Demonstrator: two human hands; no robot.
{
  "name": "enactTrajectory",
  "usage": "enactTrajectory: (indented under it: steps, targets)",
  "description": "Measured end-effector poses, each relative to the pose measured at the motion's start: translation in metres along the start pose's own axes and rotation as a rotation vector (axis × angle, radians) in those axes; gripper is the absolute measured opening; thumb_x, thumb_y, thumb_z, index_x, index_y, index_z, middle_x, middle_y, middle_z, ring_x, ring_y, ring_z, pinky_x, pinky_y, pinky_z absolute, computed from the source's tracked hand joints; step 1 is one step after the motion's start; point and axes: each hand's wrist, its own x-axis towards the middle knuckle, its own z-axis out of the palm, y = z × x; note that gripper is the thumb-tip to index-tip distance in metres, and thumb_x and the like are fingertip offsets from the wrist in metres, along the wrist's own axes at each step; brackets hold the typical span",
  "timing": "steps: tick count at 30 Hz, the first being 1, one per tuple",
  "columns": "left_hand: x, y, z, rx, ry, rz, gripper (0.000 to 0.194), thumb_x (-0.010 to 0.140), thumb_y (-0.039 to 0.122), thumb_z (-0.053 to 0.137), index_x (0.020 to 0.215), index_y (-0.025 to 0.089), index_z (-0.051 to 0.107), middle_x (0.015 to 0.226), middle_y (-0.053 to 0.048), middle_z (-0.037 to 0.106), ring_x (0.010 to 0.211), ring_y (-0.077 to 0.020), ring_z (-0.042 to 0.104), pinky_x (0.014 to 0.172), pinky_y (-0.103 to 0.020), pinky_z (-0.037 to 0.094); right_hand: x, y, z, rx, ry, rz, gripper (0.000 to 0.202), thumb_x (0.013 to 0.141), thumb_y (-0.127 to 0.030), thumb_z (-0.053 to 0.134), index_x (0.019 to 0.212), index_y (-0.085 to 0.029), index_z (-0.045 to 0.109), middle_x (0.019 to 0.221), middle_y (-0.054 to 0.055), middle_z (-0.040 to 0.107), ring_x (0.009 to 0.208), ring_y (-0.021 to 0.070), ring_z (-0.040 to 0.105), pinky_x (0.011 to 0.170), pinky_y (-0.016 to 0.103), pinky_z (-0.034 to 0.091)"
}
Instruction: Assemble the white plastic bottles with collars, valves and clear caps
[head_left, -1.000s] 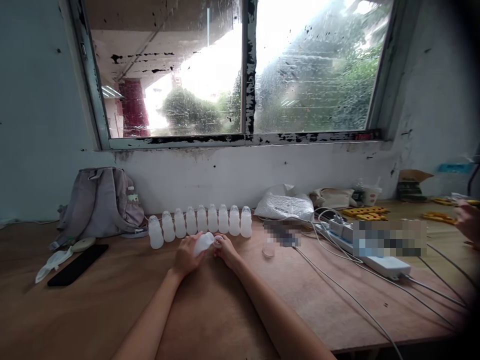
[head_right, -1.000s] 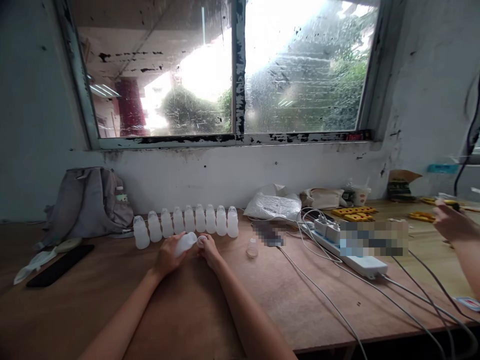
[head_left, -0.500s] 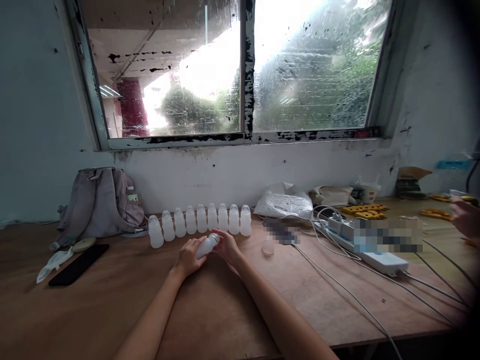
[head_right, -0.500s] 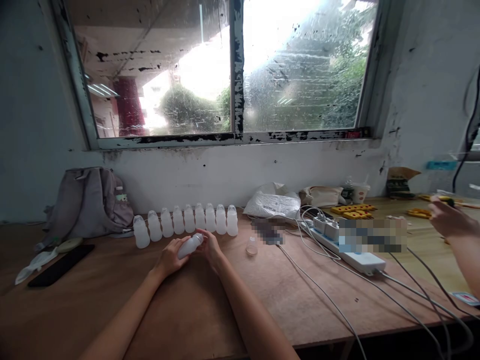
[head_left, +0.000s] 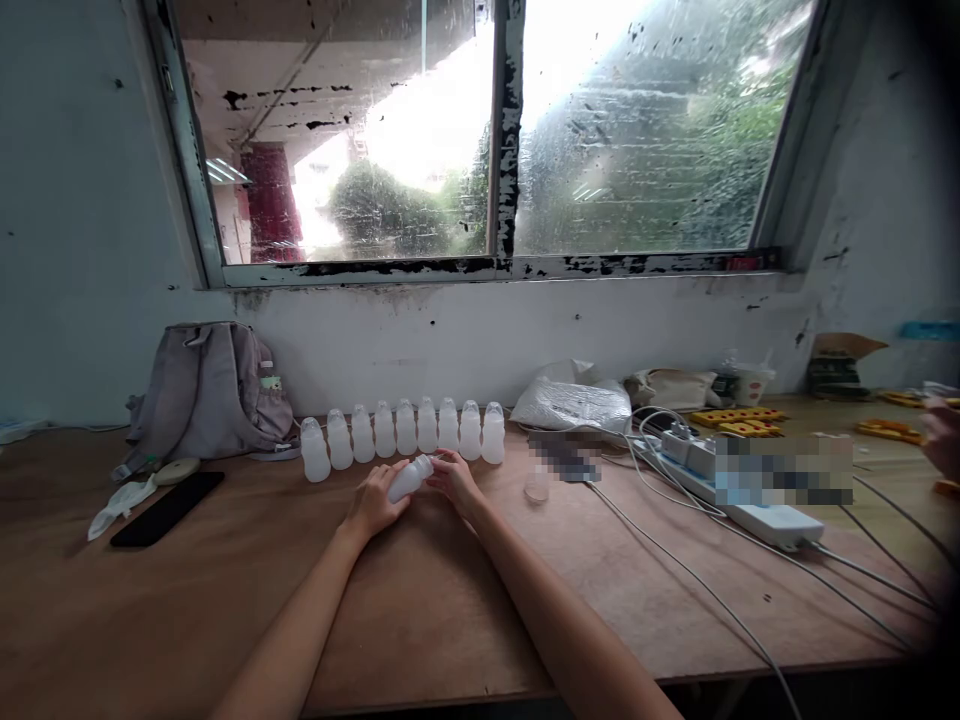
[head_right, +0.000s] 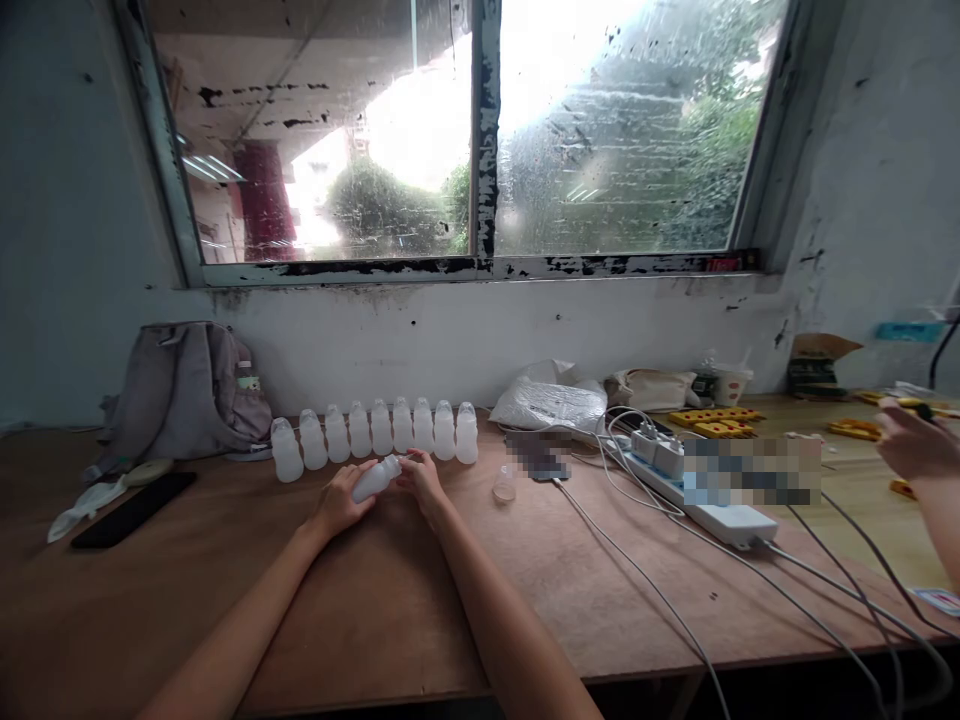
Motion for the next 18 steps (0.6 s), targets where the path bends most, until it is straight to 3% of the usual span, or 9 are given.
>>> enactTrajectory:
  steps: [5,18]
  targets:
    - [-0.0008,-0.0016,-0.001,0.006,-0.024,-0.019,0.055,0.068,0.025,0.058,0.121,0.027,0.043,0.096,-0.003,0.057,0.087,-0.0204,0.051,0.079,-0.033,0.044,-0.0004,-0.0008,-0.0041,-0.03,-0.012,-0.006,0.023,0.058,-0.022,0.066,0.076,-0.016,0.053,0.069,0.001,0.058,0.062,0.013,0.057,0.056,0.025,0.048]
    - [-0.0008,-0.0028,-0.0048,0.006,-0.031,0.017,0.056,0.066,0.021,0.057,0.12,0.027,0.044,0.096,-0.003,0.057,0.087,-0.0207,0.051,0.081,-0.033,0.041,-0.0026,-0.0008,-0.0044,-0.141,-0.054,0.025,0.017,0.065,-0.027,0.06,0.077,-0.017,0.054,0.068,0.002,0.06,0.062,0.0153,0.06,0.059,0.029,0.05]
